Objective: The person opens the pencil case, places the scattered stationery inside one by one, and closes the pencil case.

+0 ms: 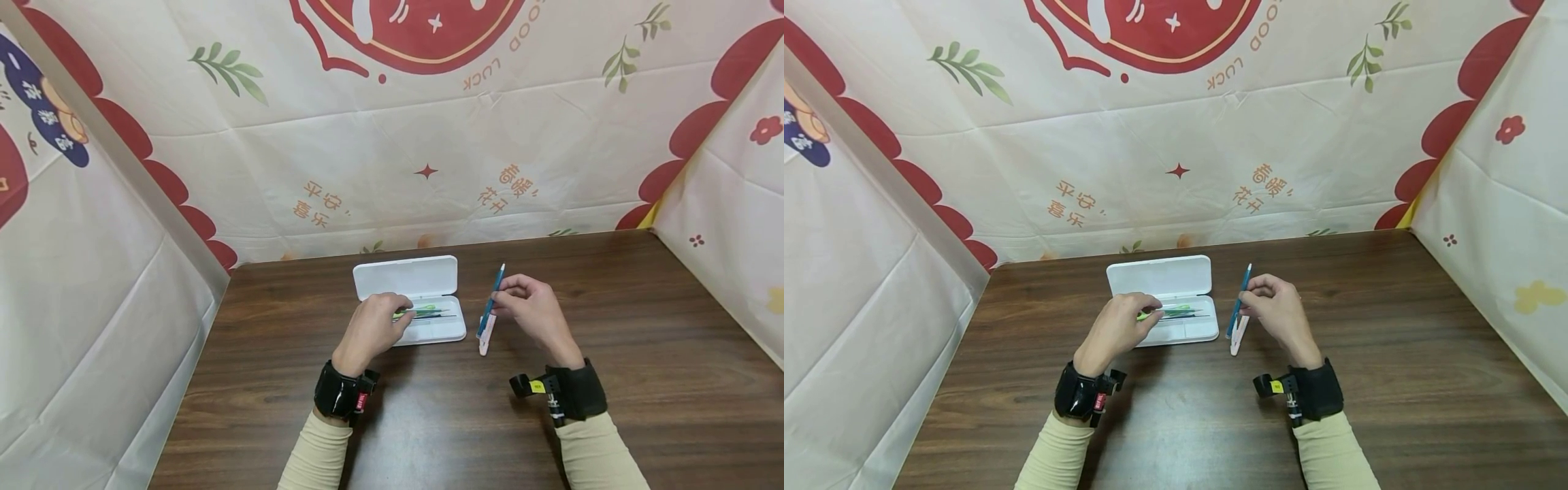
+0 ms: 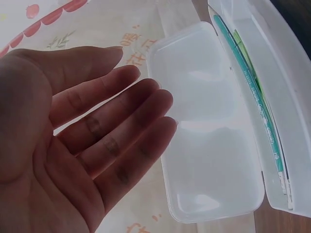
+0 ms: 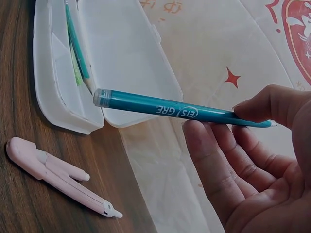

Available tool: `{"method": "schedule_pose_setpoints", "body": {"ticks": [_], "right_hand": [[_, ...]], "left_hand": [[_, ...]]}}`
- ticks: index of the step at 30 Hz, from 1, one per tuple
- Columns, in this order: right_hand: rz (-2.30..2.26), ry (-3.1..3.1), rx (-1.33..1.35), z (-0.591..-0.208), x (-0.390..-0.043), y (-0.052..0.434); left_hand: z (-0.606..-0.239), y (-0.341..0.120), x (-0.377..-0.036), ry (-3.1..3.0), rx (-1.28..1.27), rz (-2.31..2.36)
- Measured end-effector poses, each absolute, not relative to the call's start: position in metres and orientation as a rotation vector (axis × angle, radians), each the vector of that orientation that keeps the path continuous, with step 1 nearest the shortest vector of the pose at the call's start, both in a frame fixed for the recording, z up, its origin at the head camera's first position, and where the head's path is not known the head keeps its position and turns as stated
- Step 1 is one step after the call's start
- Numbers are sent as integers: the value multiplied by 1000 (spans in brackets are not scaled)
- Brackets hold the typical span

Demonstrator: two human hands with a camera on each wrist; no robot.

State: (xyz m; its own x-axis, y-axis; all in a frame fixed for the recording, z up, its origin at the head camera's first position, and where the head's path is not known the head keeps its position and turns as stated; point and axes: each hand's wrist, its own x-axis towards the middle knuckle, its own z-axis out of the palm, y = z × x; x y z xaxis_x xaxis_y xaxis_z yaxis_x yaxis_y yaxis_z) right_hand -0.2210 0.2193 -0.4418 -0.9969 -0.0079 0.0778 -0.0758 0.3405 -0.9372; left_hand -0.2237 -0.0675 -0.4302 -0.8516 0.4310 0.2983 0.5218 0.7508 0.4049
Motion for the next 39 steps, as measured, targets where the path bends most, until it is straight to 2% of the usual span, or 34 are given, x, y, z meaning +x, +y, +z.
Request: {"method": "schedule_pose_setpoints", "body": {"ticks": [39], "right_hand": [[1874,-2425,183,-435,-215,208]], "left_hand": [[-423,-67,-220,-2649,-833,-722]]}}
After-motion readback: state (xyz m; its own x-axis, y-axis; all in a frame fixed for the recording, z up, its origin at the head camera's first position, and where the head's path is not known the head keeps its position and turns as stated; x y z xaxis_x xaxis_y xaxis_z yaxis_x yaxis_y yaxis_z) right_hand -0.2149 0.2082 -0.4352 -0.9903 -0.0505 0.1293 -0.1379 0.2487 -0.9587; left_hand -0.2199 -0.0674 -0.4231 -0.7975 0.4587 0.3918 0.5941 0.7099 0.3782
